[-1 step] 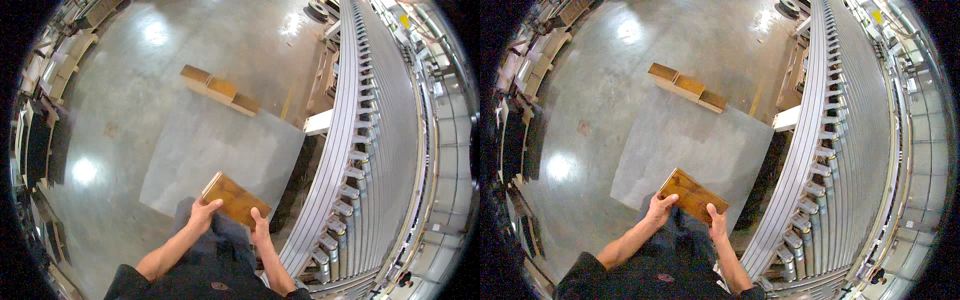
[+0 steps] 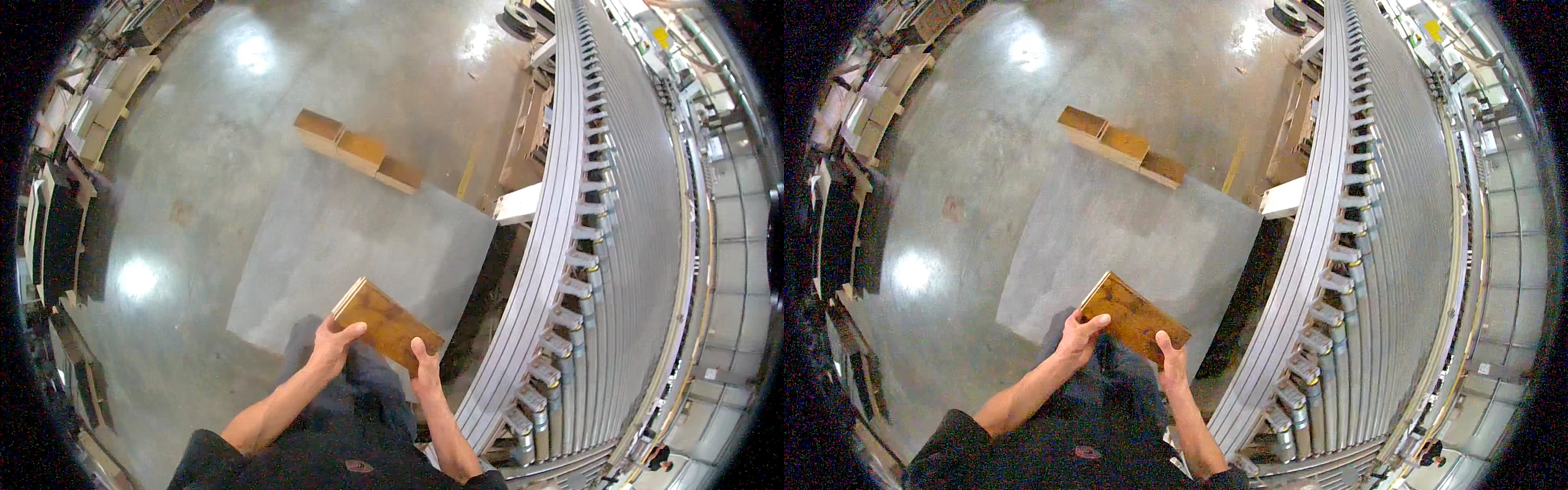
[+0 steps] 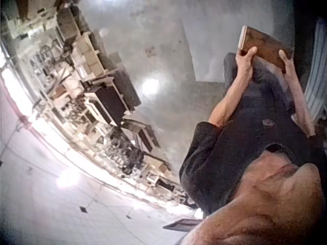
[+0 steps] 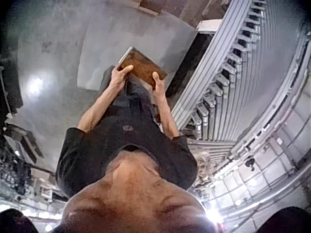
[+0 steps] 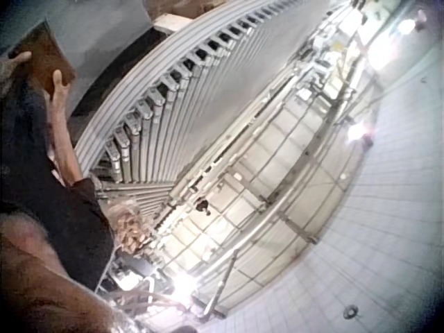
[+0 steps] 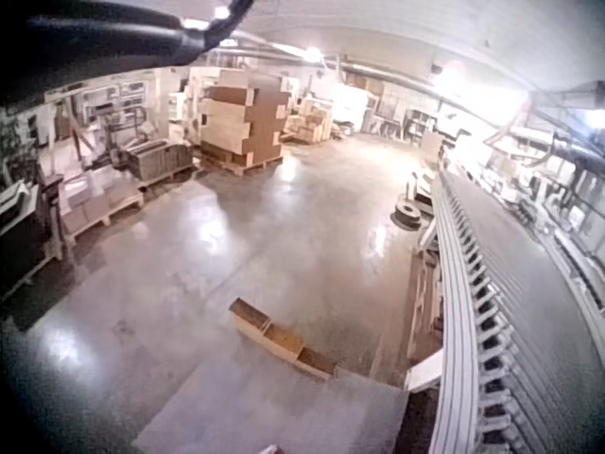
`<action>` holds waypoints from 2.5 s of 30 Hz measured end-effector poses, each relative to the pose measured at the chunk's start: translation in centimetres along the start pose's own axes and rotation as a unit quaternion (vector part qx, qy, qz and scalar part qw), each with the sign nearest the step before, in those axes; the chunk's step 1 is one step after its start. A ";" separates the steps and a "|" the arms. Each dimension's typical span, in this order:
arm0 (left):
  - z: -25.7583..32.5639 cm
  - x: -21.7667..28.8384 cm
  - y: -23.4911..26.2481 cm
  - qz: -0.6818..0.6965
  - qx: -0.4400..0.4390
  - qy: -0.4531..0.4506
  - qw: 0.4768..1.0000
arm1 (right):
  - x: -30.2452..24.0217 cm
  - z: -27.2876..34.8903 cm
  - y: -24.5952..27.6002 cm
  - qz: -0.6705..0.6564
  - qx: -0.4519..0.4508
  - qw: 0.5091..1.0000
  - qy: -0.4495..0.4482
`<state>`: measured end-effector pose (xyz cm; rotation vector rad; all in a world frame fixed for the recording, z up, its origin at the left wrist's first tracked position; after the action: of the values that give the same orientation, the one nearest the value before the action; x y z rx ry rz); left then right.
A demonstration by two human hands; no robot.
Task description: The person picks up wood panels from a stack, places them onto a roller conveyor, and uses a small tool to scrape the edges of the panels.
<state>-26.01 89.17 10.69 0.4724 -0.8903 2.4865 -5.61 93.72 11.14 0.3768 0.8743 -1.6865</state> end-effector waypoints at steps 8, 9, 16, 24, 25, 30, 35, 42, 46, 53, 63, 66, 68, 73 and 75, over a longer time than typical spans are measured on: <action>-16.5 6.9 -9.8 -0.012 -0.023 -0.041 0.999 | -10.5 -16.3 -2.8 0.102 0.002 0.994 0.032; -19.1 7.1 -10.4 -0.016 -0.023 -0.057 0.998 | -11.4 -18.9 -3.0 0.116 -0.010 0.993 0.014; -35.8 7.6 -12.3 -0.007 0.046 0.027 0.999 | -15.2 -34.2 -4.3 0.181 0.060 0.980 -0.052; -51.4 8.2 -14.3 0.085 0.070 0.082 0.991 | -16.2 -51.6 -3.1 0.269 0.060 0.960 -0.057; -53.8 7.0 -13.7 0.097 0.063 0.074 0.991 | -15.8 -53.9 -2.8 0.271 0.054 0.959 -0.056; -63.0 3.3 -11.5 0.077 0.123 0.090 0.985 | -11.7 -64.7 1.8 0.292 0.038 0.952 -0.084; -71.8 -1.1 -7.3 0.069 0.126 0.071 0.987 | -7.1 -74.4 4.9 0.347 0.006 0.934 -0.086; -76.6 -3.6 -3.2 0.080 0.155 0.074 0.982 | -3.4 -81.1 4.9 0.360 -0.039 0.932 -0.014; -77.3 -3.4 -2.6 0.081 0.163 0.041 0.982 | -2.3 -81.7 4.8 0.330 -0.025 0.942 -0.059; -78.4 -2.8 -1.2 0.047 0.170 0.028 0.984 | -1.0 -83.0 5.0 0.370 -0.029 0.923 -0.105; -78.8 -2.7 -3.4 0.073 0.188 -0.005 0.979 | -0.6 -83.3 4.1 0.228 -0.051 0.955 -0.181; -79.0 -3.0 -4.3 0.089 0.189 0.000 0.978 | -2.0 -83.7 4.3 0.310 -0.086 0.927 -0.190; -78.4 -4.3 -3.3 0.094 0.200 -0.008 0.975 | -3.8 -83.7 2.6 0.422 -0.086 0.889 -0.154; -77.2 -8.7 -5.6 0.077 0.194 0.068 0.976 | -8.2 -86.2 3.2 0.661 -0.198 0.724 -0.027; -77.3 -9.7 -6.0 0.078 0.191 0.084 0.975 | -7.6 -87.5 1.3 0.702 -0.266 0.660 -0.025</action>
<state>-27.33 141.56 -47.33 0.3139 -0.3955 2.8044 -18.78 161.53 -43.17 0.4069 0.6345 0.0390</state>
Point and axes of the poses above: each hand's wrist, its own z-axis away from the middle knuckle, its own y-axis out of the back of the hand, x = y × z, the point moved 4 cm from there along -z, towards the middle knuckle
